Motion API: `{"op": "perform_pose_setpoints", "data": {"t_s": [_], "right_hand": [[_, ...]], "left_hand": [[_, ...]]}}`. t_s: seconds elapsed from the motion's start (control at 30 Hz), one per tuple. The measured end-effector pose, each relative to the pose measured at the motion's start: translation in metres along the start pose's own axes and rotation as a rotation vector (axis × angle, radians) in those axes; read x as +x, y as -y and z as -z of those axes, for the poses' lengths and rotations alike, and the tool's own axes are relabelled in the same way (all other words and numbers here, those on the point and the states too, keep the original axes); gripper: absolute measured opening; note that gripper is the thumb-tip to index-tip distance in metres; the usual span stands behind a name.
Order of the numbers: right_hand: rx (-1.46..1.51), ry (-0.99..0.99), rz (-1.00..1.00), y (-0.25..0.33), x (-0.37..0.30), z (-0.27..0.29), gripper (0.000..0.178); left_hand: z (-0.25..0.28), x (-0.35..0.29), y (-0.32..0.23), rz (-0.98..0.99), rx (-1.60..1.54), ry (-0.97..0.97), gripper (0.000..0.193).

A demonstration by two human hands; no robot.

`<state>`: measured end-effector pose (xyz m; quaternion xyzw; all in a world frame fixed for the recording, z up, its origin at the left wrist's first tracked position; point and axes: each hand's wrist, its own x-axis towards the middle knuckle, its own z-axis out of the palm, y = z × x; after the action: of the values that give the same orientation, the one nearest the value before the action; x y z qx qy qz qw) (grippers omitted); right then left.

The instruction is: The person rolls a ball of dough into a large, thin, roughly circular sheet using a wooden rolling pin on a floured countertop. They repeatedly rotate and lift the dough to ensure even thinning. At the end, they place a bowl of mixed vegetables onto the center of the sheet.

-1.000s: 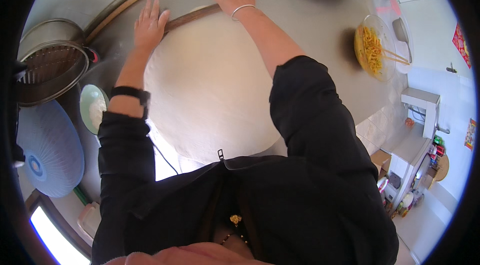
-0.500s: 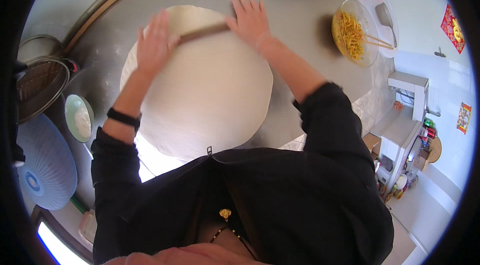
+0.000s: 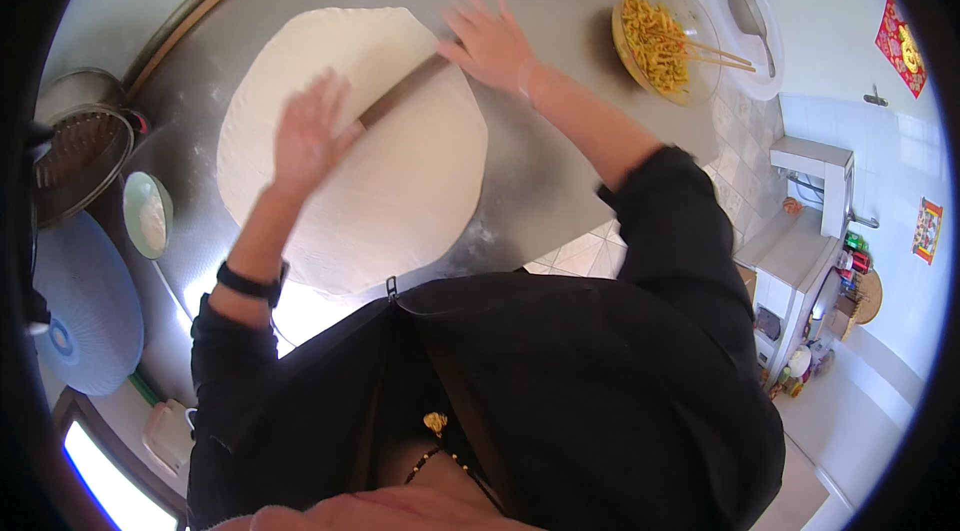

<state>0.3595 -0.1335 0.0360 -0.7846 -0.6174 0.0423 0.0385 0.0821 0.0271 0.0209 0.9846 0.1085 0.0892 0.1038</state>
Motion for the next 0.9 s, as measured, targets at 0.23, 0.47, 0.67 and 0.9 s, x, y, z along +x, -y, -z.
{"op": "perform_pose_setpoints", "data": {"t_s": [0.23, 0.47, 0.67, 0.9], "right_hand": [[0.029, -0.052, 0.091, -0.006, 0.009, -0.066, 0.068], [0.005, 0.281, 0.148, -0.024, -0.158, -0.003, 0.073], [0.075, 0.031, 0.376, -0.038, -0.116, -0.029, 0.072], [0.196, 0.013, 0.289, -0.001, -0.108, -0.033, 0.071]], "left_hand": [[-0.049, -0.019, -0.076, 0.467, 0.002, 0.154, 0.075], [-0.011, -0.065, -0.193, 0.123, -0.268, 0.203, 0.083], [-0.029, -0.088, -0.154, 0.245, -0.064, 0.091, 0.058], [-0.006, -0.105, -0.102, 0.296, -0.197, -0.007, 0.041]]}}
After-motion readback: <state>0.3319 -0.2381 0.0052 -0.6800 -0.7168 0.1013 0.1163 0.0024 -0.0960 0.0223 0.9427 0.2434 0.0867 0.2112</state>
